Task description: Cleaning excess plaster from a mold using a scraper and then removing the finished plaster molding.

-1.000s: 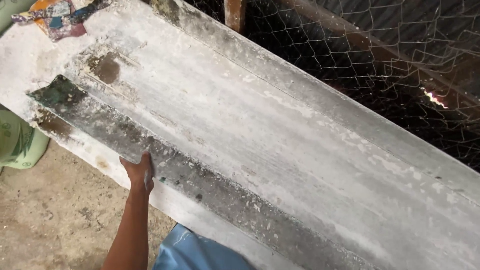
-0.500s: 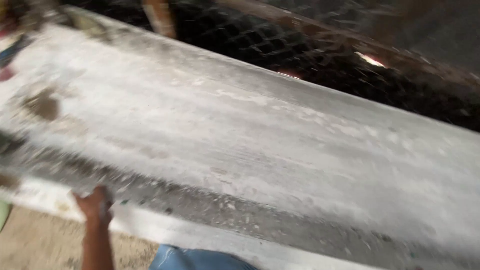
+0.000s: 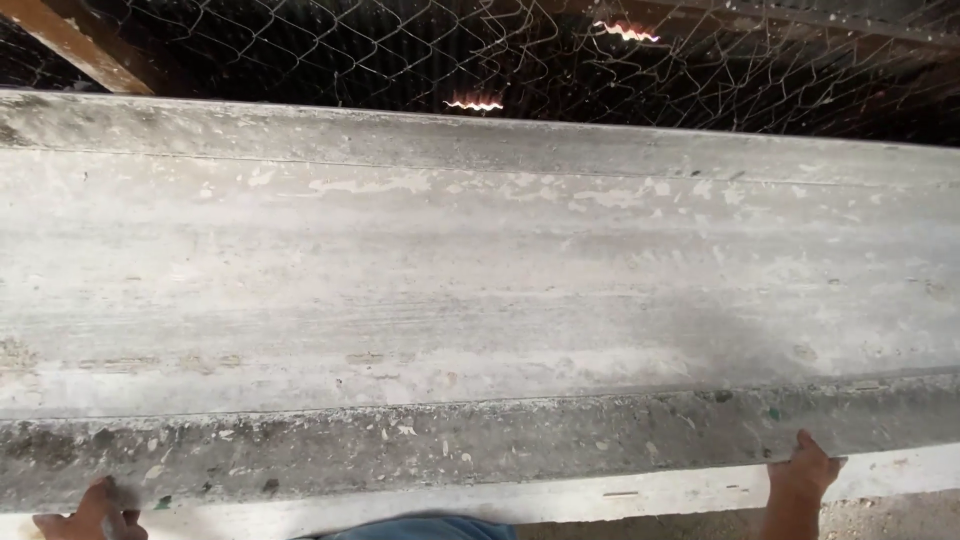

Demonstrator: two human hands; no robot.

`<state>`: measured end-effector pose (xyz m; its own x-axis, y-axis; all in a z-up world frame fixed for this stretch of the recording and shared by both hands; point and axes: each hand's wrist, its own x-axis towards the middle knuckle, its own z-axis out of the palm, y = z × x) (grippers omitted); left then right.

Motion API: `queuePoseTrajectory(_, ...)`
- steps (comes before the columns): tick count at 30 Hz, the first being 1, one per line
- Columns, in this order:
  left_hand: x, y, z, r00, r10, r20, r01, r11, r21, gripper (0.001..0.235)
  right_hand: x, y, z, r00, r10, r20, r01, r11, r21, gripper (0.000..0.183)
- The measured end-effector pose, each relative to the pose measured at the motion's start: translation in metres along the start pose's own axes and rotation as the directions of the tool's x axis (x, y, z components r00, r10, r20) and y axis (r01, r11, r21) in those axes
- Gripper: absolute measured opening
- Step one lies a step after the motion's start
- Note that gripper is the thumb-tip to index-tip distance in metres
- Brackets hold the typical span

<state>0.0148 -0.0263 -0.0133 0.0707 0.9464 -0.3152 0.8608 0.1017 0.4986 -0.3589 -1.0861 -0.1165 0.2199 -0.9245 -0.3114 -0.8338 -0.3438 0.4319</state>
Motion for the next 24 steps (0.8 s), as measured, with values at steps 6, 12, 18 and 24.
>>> queuePoseTrajectory(6,0.002,0.013,-0.007,0.972,0.232,-0.032,-0.232,0.973,0.022,0.075,0.020,0.003,-0.033,0.968,-0.026,0.250,0.153,0.848,-0.508,0.089)
queuePoseTrajectory(12,0.035,0.017,-0.010,0.951,0.295,-0.090,-0.261,0.925,0.275,0.073,0.017,0.015,-0.041,0.954,-0.035,0.298,0.156,0.906,-0.393,0.083)
queuePoseTrajectory(18,0.038,0.026,-0.036,0.986,0.168,0.016,-0.169,0.979,0.115,0.090,-0.021,-0.018,-0.105,0.975,0.123,0.183,-0.005,0.840,-0.542,0.047)
queuePoseTrajectory(24,0.051,0.079,-0.005,0.867,0.391,0.309,-0.496,0.732,0.467,0.082,-0.031,-0.088,-0.168,0.827,0.555,0.087,-0.363,0.410,0.836,0.070)
